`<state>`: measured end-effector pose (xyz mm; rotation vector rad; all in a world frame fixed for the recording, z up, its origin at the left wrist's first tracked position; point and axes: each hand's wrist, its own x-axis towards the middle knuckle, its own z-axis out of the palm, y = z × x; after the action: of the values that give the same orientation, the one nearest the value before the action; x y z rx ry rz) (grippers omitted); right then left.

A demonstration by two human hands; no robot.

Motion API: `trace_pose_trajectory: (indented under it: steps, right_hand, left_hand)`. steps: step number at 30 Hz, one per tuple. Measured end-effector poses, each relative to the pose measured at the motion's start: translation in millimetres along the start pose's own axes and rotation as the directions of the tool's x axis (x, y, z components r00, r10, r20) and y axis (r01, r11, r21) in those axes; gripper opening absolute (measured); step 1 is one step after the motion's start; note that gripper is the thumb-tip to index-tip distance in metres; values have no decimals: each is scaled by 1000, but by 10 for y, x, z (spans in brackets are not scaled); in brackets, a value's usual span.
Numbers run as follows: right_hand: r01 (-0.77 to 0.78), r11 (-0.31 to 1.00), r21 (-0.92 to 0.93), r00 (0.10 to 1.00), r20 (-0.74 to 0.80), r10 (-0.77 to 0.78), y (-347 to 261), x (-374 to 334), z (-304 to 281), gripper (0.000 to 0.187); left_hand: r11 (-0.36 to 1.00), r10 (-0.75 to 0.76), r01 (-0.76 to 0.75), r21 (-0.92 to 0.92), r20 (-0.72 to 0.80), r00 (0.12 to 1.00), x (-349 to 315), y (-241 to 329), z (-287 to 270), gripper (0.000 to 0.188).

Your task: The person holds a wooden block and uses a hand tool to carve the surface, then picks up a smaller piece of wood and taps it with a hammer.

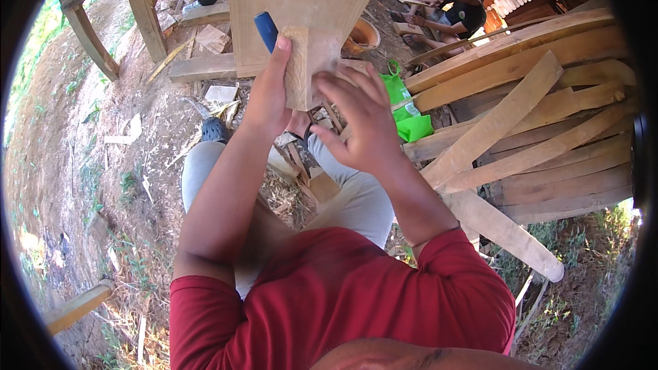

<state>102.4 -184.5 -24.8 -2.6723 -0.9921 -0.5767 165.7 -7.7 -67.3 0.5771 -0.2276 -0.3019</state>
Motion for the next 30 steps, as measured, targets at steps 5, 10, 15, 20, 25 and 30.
trace_pose_trajectory:
  steps: [5,10,15,20,25,30]
  right_hand:
    - [-1,959,284,989,-139,42,-36,118,23,88]
    - [-82,726,682,983,-65,172,-253,-22,228,102]
    - [1,924,382,1000,-20,7,-362,-118,234,95]
    - [65,987,148,996,-70,-55,-283,-76,54,72]
    - [54,996,74,971,-237,-35,-91,30,47,63]
    - [77,996,49,981,-180,-67,-86,-22,86,58]
  left_hand:
    - [996,1,2,92,-39,999,15,-41,-47,68]
    - [995,-19,33,97,-145,989,3,-88,-103,68]
    - [998,27,-35,-61,-128,991,-59,84,35,69]
    - [997,20,-23,-68,-47,999,-60,106,-35,74]
    - [998,-18,15,-66,-42,999,-73,133,-11,79]
    - [986,-61,59,-157,-9,998,-66,136,-54,80]
